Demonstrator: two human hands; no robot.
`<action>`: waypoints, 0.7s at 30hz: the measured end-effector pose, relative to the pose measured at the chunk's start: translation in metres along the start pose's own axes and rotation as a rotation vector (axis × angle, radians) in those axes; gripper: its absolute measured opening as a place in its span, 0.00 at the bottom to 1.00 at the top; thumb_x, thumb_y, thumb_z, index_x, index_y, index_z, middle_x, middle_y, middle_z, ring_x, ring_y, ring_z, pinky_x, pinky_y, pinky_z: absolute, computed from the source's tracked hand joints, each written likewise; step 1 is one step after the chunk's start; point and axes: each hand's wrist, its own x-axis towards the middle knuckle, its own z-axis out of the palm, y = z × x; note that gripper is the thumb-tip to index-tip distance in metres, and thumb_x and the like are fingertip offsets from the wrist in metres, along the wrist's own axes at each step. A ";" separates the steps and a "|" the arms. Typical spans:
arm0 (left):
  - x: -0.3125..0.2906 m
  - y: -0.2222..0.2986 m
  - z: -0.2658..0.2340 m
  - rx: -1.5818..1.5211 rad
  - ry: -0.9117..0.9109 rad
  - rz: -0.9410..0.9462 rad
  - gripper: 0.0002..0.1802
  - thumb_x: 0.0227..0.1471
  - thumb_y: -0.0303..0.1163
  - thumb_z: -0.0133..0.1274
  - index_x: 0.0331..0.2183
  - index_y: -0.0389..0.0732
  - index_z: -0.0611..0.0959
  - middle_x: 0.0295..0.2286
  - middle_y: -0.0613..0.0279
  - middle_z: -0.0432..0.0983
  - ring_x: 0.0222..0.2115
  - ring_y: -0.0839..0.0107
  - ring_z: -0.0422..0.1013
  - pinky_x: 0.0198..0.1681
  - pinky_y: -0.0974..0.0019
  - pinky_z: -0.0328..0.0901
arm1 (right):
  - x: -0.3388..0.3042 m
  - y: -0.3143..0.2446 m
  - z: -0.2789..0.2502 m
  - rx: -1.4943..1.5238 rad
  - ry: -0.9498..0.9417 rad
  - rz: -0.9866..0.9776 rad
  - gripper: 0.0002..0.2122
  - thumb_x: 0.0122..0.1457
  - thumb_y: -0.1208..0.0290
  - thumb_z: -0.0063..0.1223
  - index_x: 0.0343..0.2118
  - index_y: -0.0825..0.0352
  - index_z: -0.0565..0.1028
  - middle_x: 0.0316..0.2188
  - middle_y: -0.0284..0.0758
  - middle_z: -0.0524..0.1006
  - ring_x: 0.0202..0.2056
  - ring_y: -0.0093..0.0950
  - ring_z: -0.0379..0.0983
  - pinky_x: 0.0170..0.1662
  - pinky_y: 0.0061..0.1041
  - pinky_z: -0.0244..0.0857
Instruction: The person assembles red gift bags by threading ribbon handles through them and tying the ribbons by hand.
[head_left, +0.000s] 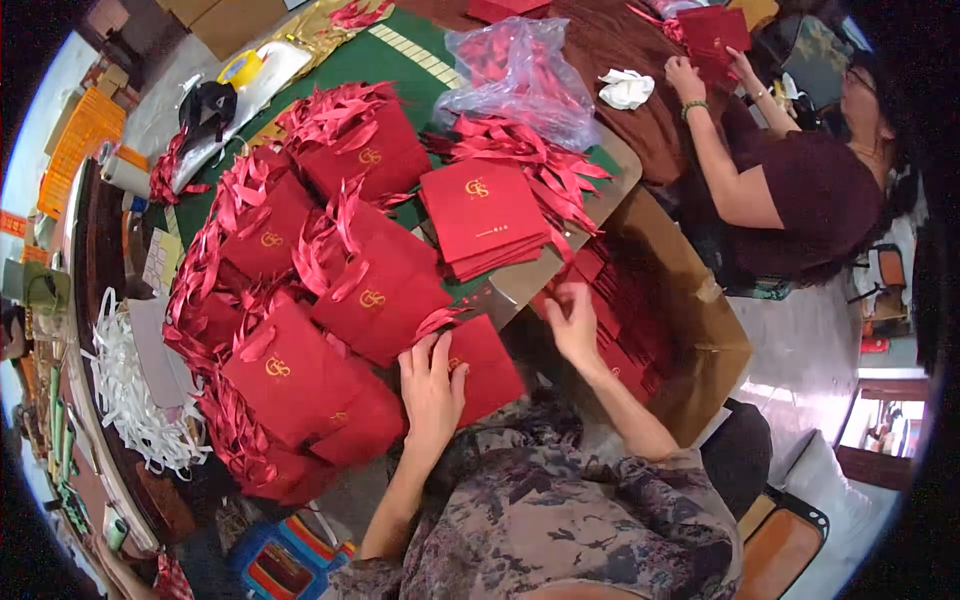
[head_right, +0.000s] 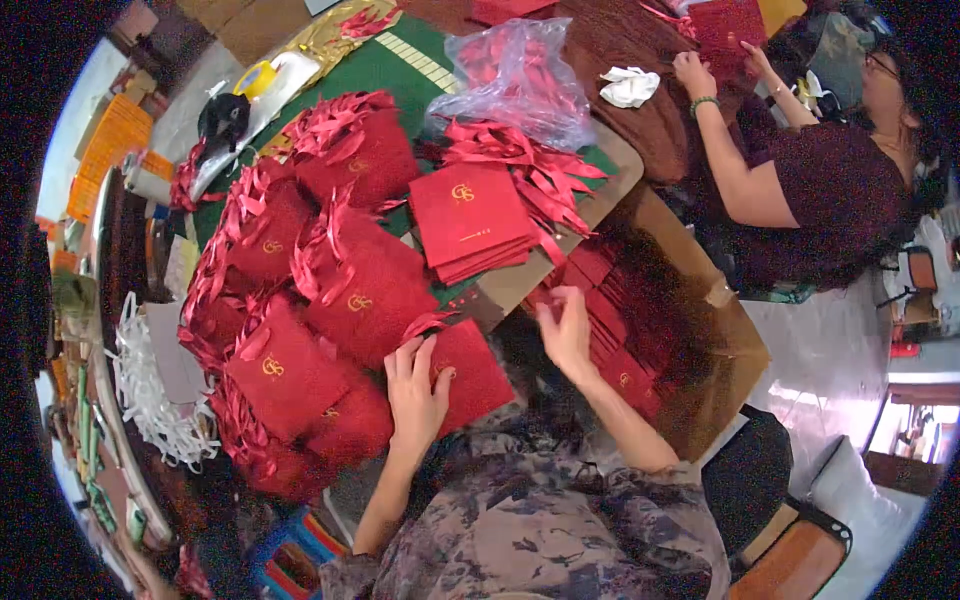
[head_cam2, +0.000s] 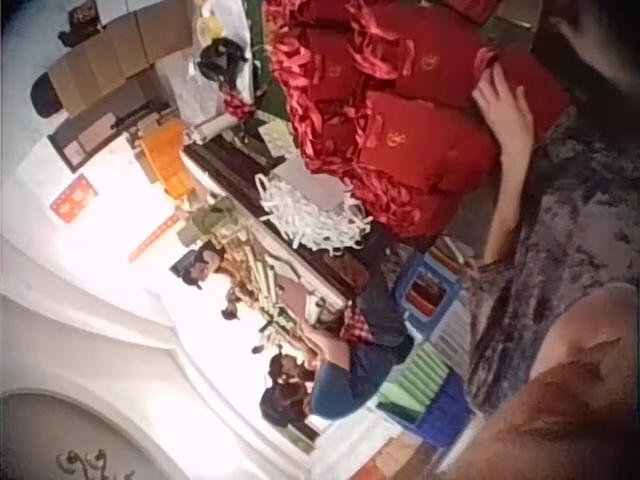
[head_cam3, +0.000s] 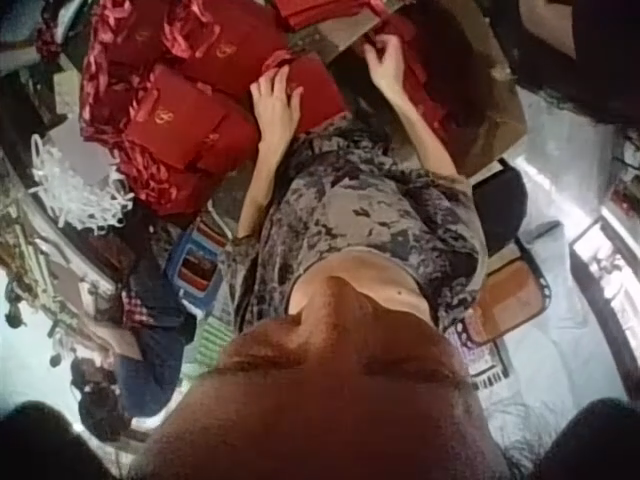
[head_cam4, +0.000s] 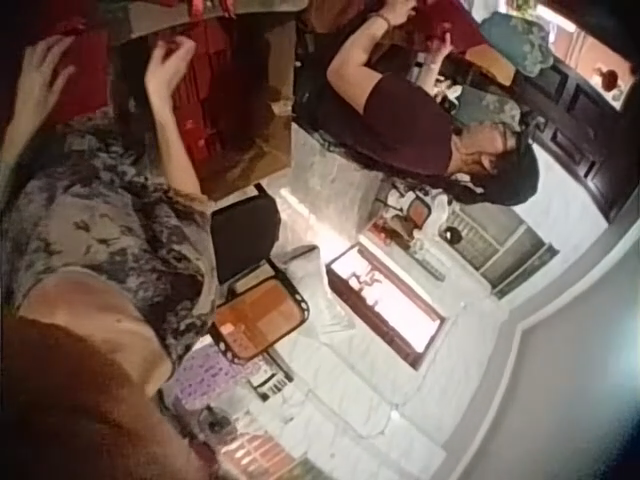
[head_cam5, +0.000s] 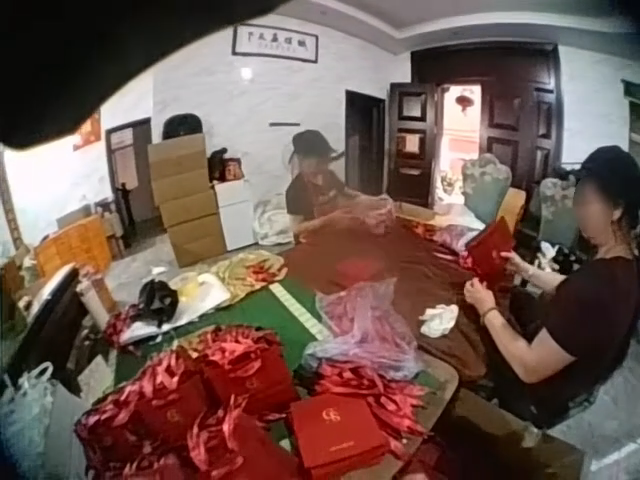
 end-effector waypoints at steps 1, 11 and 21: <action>0.000 -0.001 0.000 -0.015 0.000 -0.007 0.30 0.45 0.26 0.63 0.52 0.37 0.75 0.46 0.49 0.70 0.45 0.48 0.65 0.50 0.52 0.63 | 0.004 0.006 -0.001 -0.061 0.005 0.021 0.17 0.56 0.67 0.61 0.43 0.70 0.70 0.38 0.46 0.74 0.38 0.43 0.72 0.43 0.38 0.67; 0.011 -0.002 0.002 0.021 0.005 -0.020 0.27 0.45 0.28 0.64 0.49 0.36 0.77 0.42 0.52 0.72 0.43 0.51 0.66 0.47 0.53 0.64 | 0.025 0.057 0.001 -0.112 -0.139 0.001 0.11 0.57 0.70 0.61 0.38 0.71 0.76 0.29 0.42 0.78 0.30 0.32 0.75 0.36 0.30 0.68; 0.023 -0.001 -0.004 -0.014 0.012 -0.022 0.24 0.39 0.26 0.66 0.42 0.40 0.79 0.37 0.54 0.72 0.39 0.53 0.65 0.45 0.54 0.63 | -0.024 -0.092 -0.006 0.499 -0.474 0.155 0.05 0.61 0.78 0.57 0.40 0.70 0.76 0.33 0.30 0.79 0.34 0.19 0.77 0.40 0.20 0.71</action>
